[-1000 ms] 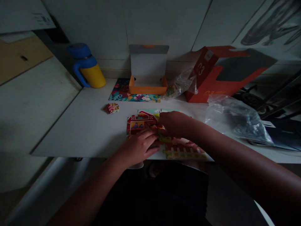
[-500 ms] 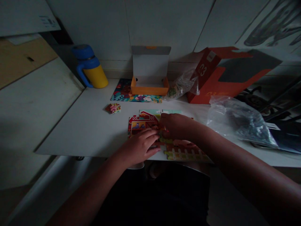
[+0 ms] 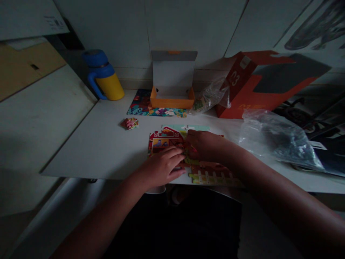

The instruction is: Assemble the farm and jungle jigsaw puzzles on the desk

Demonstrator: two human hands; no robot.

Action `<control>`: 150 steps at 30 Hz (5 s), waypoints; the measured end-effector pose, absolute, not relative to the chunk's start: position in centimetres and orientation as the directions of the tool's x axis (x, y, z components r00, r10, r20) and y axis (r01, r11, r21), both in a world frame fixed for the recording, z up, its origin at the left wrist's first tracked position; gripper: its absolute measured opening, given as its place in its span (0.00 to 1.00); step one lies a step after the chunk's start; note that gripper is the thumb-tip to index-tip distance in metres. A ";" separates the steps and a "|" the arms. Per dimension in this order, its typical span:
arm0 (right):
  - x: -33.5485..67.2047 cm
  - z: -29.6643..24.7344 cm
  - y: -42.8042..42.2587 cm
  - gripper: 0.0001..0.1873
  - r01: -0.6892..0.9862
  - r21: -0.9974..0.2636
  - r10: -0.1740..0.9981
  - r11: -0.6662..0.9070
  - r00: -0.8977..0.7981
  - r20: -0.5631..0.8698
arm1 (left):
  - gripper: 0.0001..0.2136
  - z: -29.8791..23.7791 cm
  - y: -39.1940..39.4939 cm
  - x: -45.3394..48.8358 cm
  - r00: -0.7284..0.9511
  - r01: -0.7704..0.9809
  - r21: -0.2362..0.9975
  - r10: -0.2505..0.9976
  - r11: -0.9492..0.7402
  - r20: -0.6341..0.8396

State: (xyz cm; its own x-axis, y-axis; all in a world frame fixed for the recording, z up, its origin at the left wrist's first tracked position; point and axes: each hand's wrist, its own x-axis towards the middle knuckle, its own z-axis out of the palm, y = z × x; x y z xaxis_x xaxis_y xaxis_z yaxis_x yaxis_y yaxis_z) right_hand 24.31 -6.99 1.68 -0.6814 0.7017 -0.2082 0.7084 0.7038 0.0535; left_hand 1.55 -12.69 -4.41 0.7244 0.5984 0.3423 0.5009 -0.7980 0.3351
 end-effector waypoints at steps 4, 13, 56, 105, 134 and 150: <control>24.6 1.6 -7.0 0.11 0.669 0.048 0.668 0.741 -0.729 -0.152 | 0.18 -4.4 -12.7 1.5 0.728 0.493 0.333 0.591 -0.804 0.347; 25.3 0.5 -6.6 0.13 0.698 -0.096 0.690 0.710 -0.716 -0.101 | 0.18 -4.2 -12.7 1.6 0.745 0.498 0.342 0.595 -0.797 0.303; 27.0 -0.4 -0.1 0.19 0.872 -0.098 0.876 0.479 -0.482 -0.007 | 0.06 -2.5 2.5 3.6 0.647 0.691 0.286 0.745 -0.663 0.163; 26.8 -3.4 0.5 0.13 0.873 -0.207 0.896 0.442 -0.423 0.134 | 0.18 -3.4 1.4 2.4 0.629 0.669 0.353 0.752 -0.654 0.200; 28.5 -0.4 -1.1 0.10 0.651 -0.404 0.744 0.643 -0.656 0.128 | 0.17 -4.0 -16.1 2.9 0.717 0.657 -0.129 0.562 -0.743 0.413; 26.7 1.9 -3.7 0.06 0.697 -0.358 0.663 0.621 -0.711 -0.235 | 0.21 -4.7 -16.4 2.9 0.659 0.693 -0.025 0.620 -0.720 0.425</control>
State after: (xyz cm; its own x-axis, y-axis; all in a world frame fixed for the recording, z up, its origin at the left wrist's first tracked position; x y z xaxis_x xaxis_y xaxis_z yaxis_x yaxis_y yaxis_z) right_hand 26.73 -3.66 1.94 -0.7110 0.6628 -0.2350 0.6973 0.6210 -0.3580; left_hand 2.89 -16.44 -4.74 0.6594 0.6201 0.4250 0.6933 -0.7202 -0.0247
